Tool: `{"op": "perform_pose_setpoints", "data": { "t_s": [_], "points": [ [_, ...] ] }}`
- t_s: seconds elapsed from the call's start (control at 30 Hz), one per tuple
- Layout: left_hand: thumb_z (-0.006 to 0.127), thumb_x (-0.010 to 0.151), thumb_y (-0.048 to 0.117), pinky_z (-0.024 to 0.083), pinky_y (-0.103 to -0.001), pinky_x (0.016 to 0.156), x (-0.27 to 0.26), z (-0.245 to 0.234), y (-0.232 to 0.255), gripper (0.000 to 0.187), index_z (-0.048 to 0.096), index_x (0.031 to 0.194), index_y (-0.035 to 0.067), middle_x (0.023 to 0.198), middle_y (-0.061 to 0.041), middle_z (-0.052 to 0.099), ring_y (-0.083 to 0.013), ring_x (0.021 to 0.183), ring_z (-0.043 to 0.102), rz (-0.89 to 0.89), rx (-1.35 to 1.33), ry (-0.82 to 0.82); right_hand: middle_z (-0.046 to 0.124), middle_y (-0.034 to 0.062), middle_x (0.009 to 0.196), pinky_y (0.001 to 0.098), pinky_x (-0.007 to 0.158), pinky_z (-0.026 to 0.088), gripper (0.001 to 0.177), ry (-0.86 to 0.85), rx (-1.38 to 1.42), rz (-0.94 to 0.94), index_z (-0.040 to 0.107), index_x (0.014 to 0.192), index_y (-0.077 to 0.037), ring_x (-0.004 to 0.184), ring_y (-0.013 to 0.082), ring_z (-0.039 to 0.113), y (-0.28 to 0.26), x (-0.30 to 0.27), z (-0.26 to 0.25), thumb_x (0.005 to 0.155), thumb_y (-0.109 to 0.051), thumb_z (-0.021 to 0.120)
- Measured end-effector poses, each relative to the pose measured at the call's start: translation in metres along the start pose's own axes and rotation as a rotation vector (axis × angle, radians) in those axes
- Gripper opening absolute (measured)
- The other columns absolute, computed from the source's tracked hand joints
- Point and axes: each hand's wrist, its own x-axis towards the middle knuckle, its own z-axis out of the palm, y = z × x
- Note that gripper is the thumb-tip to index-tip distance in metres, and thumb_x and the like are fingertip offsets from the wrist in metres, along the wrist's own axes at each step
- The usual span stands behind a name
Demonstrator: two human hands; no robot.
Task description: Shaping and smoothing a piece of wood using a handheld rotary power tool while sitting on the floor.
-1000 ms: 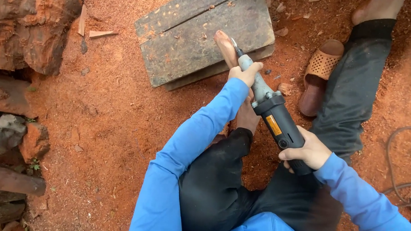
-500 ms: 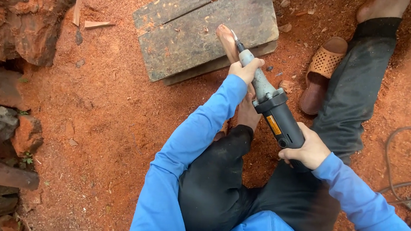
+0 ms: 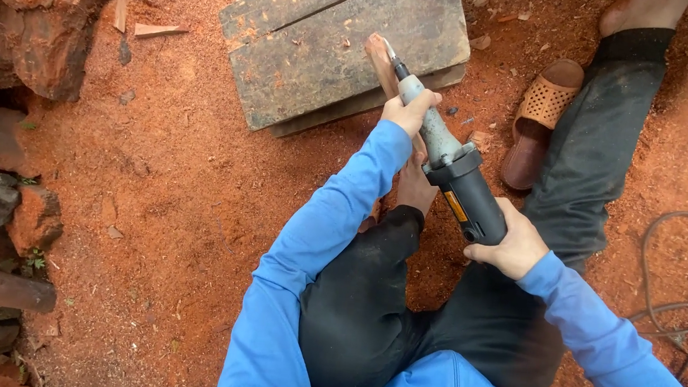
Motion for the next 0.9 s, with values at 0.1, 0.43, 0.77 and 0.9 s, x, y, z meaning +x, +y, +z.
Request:
{"op": "perform_pose_setpoints", "data": {
  "t_s": [0.1, 0.43, 0.77, 0.9],
  "points": [
    [0.079, 0.065, 0.055, 0.04, -0.046, 0.119, 0.002, -0.001, -0.001, 0.082, 0.066, 0.134, 0.013, 0.142, -0.015, 0.061, -0.0339, 0.137, 0.053, 0.005, -0.028, -0.002, 0.068, 0.0221, 0.09, 0.0447, 0.056, 0.056, 0.082, 0.02, -0.09, 0.018, 0.063, 0.129, -0.012, 0.075, 0.0367, 0.072, 0.004, 0.005, 0.001, 0.055, -0.015, 0.099],
    [0.083, 0.061, 0.053, 0.051, -0.042, 0.109, 0.007, -0.004, -0.008, 0.072, 0.072, 0.117, 0.01, 0.126, -0.016, 0.067, -0.0339, 0.126, 0.061, 0.026, -0.101, 0.039, 0.069, 0.0213, 0.103, 0.0492, 0.071, 0.055, 0.087, 0.048, -0.185, 0.019, 0.058, 0.135, -0.018, 0.094, 0.0409, 0.07, 0.008, 0.003, 0.005, 0.057, -0.024, 0.097],
    [0.085, 0.062, 0.058, 0.064, -0.035, 0.094, -0.004, -0.013, -0.017, 0.077, 0.071, 0.124, 0.014, 0.115, -0.015, 0.072, -0.0309, 0.101, 0.075, 0.052, -0.026, 0.075, 0.072, 0.0223, 0.102, 0.0486, 0.07, 0.056, 0.087, 0.05, -0.149, -0.026, 0.059, 0.136, -0.018, 0.09, 0.0407, 0.071, 0.015, -0.006, 0.01, 0.058, -0.019, 0.098],
    [0.087, 0.063, 0.056, 0.057, -0.041, 0.104, -0.033, 0.0, -0.019, 0.079, 0.07, 0.124, 0.009, 0.126, -0.017, 0.07, -0.0337, 0.122, 0.065, 0.083, 0.08, 0.058, 0.072, 0.0265, 0.085, 0.046, 0.055, 0.058, 0.071, -0.052, 0.354, -0.09, 0.062, 0.113, -0.008, 0.073, 0.0394, 0.073, 0.055, -0.02, 0.051, 0.052, -0.002, 0.097]
  ]
}}
